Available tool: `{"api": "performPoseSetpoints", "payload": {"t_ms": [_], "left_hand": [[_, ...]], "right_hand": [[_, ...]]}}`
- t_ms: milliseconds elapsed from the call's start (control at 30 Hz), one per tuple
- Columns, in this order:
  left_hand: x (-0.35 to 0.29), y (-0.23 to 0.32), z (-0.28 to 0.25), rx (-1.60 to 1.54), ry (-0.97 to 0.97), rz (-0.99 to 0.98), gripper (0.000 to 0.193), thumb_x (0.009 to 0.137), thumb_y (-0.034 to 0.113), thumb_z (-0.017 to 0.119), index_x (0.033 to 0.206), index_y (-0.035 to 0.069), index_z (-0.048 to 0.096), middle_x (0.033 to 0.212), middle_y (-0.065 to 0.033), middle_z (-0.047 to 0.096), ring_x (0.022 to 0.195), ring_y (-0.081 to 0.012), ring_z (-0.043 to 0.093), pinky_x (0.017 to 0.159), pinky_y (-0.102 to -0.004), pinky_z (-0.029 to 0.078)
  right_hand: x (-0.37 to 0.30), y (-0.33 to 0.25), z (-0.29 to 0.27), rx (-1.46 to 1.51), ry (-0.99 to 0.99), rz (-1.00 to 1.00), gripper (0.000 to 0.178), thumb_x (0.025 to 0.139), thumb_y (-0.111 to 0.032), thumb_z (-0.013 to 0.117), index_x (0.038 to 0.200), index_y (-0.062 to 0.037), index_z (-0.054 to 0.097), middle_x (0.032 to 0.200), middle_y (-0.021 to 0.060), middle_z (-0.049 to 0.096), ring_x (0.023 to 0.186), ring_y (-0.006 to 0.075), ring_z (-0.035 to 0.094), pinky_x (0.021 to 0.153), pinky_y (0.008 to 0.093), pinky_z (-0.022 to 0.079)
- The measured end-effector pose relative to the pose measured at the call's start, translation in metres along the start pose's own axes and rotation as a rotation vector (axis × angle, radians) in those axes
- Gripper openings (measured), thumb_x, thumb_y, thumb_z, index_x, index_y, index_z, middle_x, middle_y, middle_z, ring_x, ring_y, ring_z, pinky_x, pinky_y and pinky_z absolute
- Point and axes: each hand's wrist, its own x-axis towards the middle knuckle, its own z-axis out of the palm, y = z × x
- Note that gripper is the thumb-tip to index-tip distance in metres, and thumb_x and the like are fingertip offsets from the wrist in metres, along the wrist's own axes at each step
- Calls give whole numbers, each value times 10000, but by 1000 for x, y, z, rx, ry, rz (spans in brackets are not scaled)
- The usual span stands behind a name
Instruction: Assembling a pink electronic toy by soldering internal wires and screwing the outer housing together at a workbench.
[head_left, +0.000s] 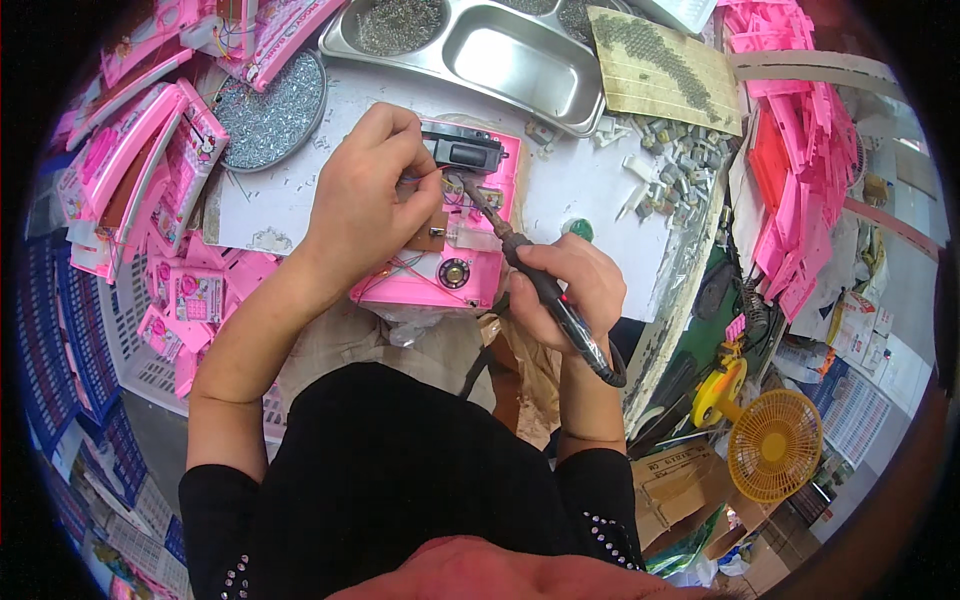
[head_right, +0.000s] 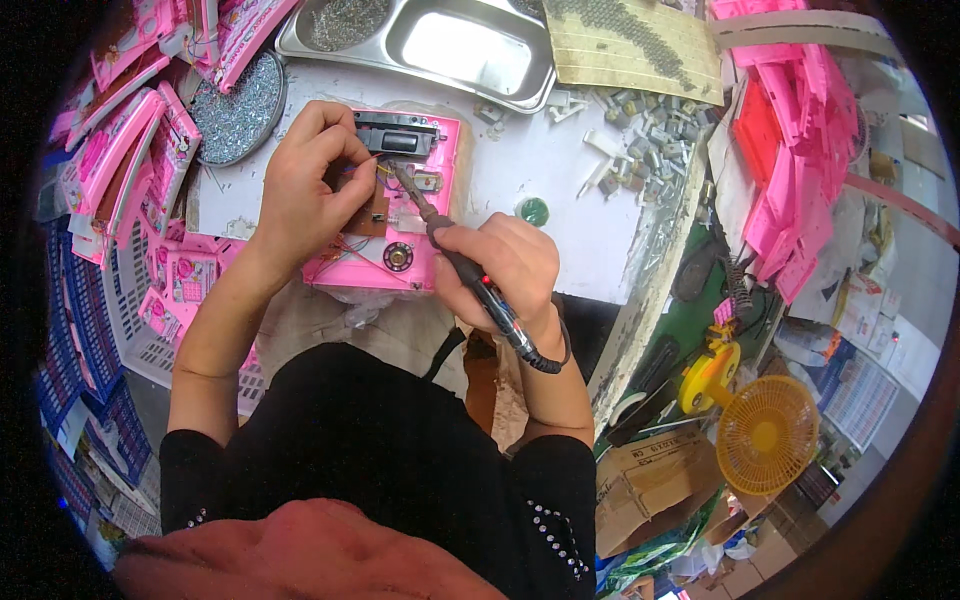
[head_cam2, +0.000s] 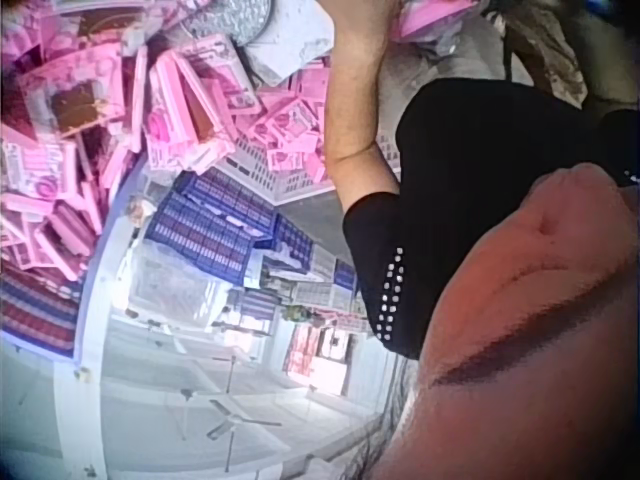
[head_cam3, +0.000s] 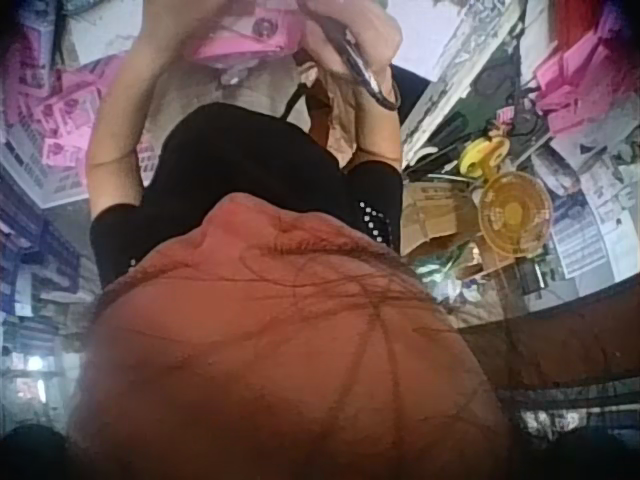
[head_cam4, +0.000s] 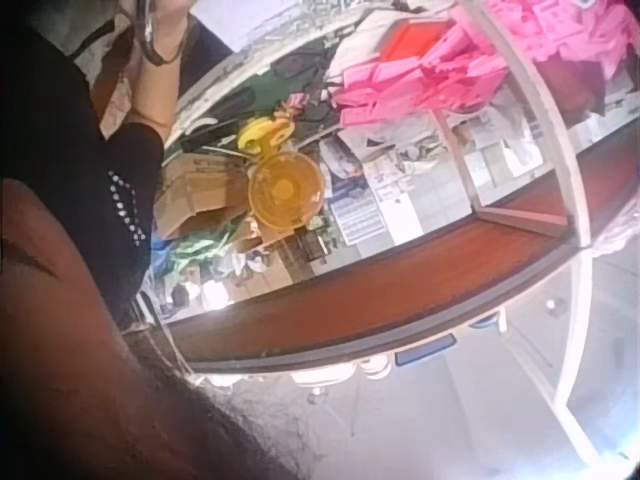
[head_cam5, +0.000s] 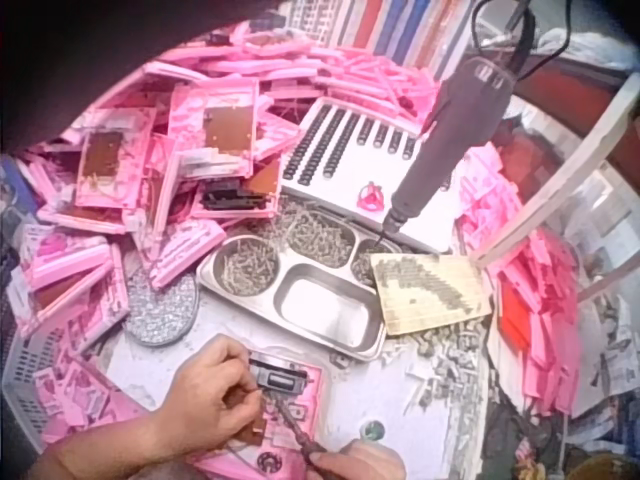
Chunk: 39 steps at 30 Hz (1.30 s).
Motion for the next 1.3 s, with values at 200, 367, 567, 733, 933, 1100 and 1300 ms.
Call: {"api": "performPoseSetpoints", "payload": {"t_ms": [200, 367, 567, 733, 933, 1100, 1300], "left_hand": [[0, -1, 1, 38, 7, 13, 129, 764, 41, 735, 818, -15, 631, 995, -134, 592, 840, -324, 641, 724, -405, 523], [0, -1, 2, 49, 17, 21, 126, 760, 41, 734, 812, -9, 630, 997, -130, 592, 838, -322, 641, 719, -406, 522], [0, 0, 2, 65, 27, 34, 126, 757, 43, 733, 809, -3, 628, 992, -125, 590, 830, -318, 640, 717, -404, 523], [-1, -1, 1, 50, -5, 3, 148, 752, 10, 735, 834, -12, 614, 1014, -133, 581, 855, -267, 626, 735, -330, 523], [1, 0, 2, 67, 34, 31, 123, 751, 45, 730, 796, 10, 621, 979, -113, 591, 813, -307, 642, 693, -396, 526], [-1, -1, 2, 73, 15, 24, 139, 750, 30, 733, 820, 2, 616, 1006, -119, 587, 789, -259, 632, 679, -347, 526], [-1, -3, 4, 97, 23, 58, 150, 750, 22, 736, 832, -2, 613, 1004, -114, 583, 764, -231, 622, 664, -325, 522]], "right_hand": [[4, 0, -2, -14, -25, 12, 253, 734, -21, 765, 972, 6, 685, 627, 73, 586, 491, 191, 522, 466, 307, 381], [9, 0, 1, -39, -42, 42, 272, 680, 4, 775, 944, -14, 707, 638, 66, 596, 491, 201, 537, 471, 316, 411], [11, -1, 5, -31, -38, 62, 257, 686, 14, 776, 933, -15, 712, 640, 62, 597, 499, 199, 541, 476, 315, 416], [12, -1, 6, -24, -31, 53, 260, 689, 12, 779, 939, -14, 711, 650, 60, 604, 506, 197, 546, 478, 312, 417], [11, 1, 6, -13, -29, 48, 267, 691, 4, 784, 947, -16, 712, 656, 57, 612, 510, 198, 548, 482, 314, 420], [12, 1, 6, -15, -26, 37, 263, 700, -11, 787, 953, -17, 715, 650, 58, 605, 507, 203, 546, 482, 318, 417], [12, 2, 5, -40, -27, 36, 251, 706, -17, 790, 946, -16, 718, 644, 62, 598, 502, 205, 542, 478, 321, 412]]}}
